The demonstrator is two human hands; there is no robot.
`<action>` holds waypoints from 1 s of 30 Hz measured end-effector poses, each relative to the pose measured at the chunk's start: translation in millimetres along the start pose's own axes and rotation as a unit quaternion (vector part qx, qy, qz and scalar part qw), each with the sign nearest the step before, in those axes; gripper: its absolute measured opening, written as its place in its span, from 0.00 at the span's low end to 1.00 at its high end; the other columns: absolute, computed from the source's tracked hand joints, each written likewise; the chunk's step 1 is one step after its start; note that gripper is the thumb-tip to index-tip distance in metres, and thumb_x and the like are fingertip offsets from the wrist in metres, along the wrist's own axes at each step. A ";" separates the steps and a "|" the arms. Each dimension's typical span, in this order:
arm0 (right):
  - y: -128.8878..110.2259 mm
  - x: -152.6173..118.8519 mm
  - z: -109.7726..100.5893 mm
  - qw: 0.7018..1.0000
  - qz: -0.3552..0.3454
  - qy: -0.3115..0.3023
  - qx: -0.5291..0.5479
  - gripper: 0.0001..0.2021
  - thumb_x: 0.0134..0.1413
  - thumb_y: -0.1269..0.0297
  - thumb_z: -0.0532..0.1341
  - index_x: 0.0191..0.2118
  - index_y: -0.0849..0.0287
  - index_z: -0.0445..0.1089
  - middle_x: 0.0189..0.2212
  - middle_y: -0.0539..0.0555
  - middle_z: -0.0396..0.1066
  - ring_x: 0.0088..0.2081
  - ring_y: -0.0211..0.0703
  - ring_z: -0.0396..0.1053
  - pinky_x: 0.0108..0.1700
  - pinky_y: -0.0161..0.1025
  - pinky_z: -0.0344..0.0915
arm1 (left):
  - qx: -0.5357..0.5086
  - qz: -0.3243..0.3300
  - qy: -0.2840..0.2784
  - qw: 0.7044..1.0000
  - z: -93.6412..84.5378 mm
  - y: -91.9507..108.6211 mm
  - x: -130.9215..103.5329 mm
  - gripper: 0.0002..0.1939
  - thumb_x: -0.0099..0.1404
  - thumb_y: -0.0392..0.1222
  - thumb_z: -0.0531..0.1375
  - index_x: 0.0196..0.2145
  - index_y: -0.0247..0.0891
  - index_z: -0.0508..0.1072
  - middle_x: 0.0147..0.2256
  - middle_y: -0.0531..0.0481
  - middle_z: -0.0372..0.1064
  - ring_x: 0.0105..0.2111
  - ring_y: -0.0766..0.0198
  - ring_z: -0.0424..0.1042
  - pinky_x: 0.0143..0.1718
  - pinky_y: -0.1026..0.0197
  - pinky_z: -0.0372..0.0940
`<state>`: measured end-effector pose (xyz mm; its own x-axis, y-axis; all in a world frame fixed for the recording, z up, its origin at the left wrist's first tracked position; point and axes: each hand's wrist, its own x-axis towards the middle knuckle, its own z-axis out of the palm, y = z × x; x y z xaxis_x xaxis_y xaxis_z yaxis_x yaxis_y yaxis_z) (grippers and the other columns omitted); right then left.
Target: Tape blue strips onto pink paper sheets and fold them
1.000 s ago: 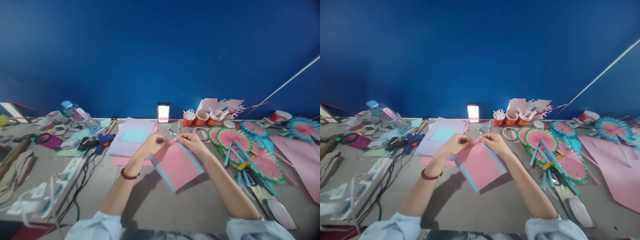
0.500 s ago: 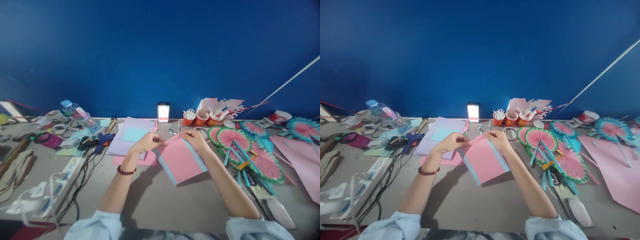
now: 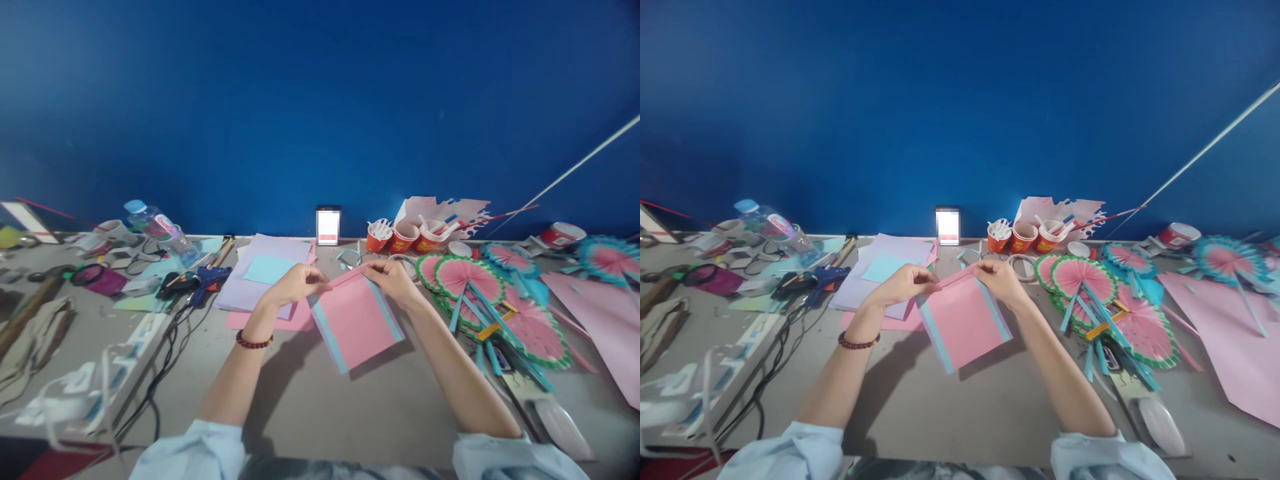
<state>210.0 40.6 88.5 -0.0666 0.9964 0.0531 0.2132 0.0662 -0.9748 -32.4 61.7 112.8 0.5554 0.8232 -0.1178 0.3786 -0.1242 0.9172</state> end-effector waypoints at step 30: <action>-3.1 2.2 -9.2 0.999 -0.003 -0.008 -0.035 0.12 0.43 0.54 0.64 0.25 0.59 0.70 0.24 0.48 0.67 0.27 0.37 0.61 0.31 0.35 0.55 | -0.044 0.027 0.028 0.998 -2.8 -11.8 5.3 0.20 0.57 0.57 0.61 0.33 0.35 0.77 0.28 0.49 0.71 0.29 0.65 0.66 0.33 0.63 0.62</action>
<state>218.1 43.1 93.7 -0.0838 0.9949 0.0558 0.2796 0.0772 -0.9570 -35.9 69.1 102.4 0.5299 0.8467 -0.0479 0.2810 -0.1220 0.9519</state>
